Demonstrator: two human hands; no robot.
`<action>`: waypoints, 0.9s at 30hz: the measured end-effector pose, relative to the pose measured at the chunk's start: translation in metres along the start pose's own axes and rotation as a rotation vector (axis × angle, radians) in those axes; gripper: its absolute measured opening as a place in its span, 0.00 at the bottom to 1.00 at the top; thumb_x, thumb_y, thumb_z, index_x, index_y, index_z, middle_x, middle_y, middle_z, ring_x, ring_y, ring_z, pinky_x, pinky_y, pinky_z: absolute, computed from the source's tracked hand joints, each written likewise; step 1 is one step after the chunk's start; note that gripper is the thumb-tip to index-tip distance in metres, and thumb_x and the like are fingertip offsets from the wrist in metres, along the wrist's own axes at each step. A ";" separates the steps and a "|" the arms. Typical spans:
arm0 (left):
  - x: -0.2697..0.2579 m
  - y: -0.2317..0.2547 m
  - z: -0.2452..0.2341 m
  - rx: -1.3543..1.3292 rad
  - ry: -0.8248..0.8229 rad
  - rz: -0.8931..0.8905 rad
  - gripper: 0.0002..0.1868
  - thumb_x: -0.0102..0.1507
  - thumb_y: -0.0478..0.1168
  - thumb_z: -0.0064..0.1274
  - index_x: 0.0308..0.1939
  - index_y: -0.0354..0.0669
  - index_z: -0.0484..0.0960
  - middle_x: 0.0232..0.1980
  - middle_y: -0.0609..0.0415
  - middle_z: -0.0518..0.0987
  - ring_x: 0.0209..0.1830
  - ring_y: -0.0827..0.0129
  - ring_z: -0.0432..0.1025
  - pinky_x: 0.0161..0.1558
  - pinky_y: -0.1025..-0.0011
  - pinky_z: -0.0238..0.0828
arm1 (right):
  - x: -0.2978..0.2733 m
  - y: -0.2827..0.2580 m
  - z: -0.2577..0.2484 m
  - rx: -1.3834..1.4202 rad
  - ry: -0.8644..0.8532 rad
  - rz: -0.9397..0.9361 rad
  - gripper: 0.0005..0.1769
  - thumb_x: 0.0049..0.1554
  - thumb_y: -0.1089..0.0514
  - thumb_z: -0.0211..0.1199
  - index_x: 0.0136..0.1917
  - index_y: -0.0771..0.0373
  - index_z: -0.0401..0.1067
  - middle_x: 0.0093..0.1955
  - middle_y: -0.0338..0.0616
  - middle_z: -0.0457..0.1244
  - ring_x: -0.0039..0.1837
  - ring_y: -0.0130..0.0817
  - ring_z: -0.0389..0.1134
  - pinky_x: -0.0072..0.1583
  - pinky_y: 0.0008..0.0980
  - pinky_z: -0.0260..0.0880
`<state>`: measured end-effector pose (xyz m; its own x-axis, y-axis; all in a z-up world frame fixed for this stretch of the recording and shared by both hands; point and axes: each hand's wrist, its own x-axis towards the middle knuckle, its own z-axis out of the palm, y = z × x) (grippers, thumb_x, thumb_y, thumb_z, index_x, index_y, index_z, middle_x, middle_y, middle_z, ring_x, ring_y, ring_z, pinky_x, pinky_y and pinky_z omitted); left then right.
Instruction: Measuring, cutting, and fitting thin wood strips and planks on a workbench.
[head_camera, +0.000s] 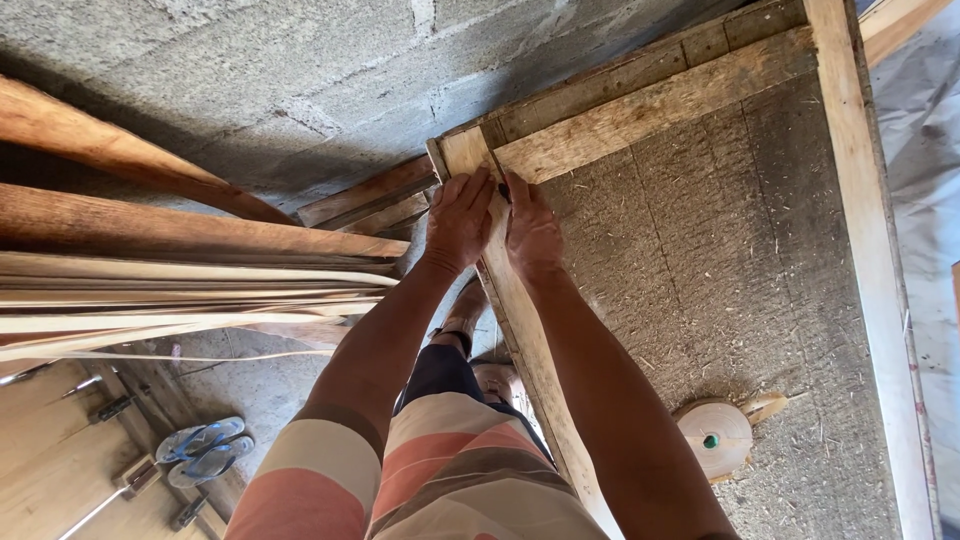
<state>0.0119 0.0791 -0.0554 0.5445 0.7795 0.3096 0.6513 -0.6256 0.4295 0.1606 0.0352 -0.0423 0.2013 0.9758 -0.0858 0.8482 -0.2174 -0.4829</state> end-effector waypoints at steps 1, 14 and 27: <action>0.001 0.000 0.000 0.015 0.012 0.008 0.30 0.58 0.37 0.58 0.66 0.37 0.77 0.74 0.51 0.71 0.66 0.57 0.64 0.66 0.59 0.62 | 0.000 -0.004 -0.004 0.006 -0.020 0.019 0.30 0.65 0.66 0.52 0.77 0.49 0.55 0.66 0.54 0.64 0.61 0.51 0.71 0.54 0.42 0.80; 0.005 0.003 -0.007 0.032 0.023 0.040 0.27 0.62 0.42 0.57 0.64 0.34 0.78 0.72 0.49 0.71 0.65 0.57 0.64 0.64 0.58 0.63 | 0.001 -0.007 0.005 -0.160 -0.012 -0.011 0.34 0.61 0.71 0.58 0.78 0.55 0.59 0.61 0.54 0.68 0.55 0.42 0.73 0.50 0.30 0.80; 0.007 0.010 -0.018 0.191 -0.031 0.115 0.31 0.59 0.43 0.58 0.63 0.29 0.78 0.69 0.47 0.72 0.62 0.57 0.64 0.64 0.64 0.64 | -0.016 0.004 -0.003 -0.143 -0.025 -0.058 0.33 0.57 0.73 0.60 0.74 0.60 0.64 0.63 0.51 0.68 0.60 0.42 0.72 0.61 0.32 0.76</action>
<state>0.0125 0.0795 -0.0337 0.6352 0.7028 0.3202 0.6703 -0.7076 0.2234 0.1621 0.0189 -0.0397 0.1392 0.9867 -0.0840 0.9195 -0.1603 -0.3588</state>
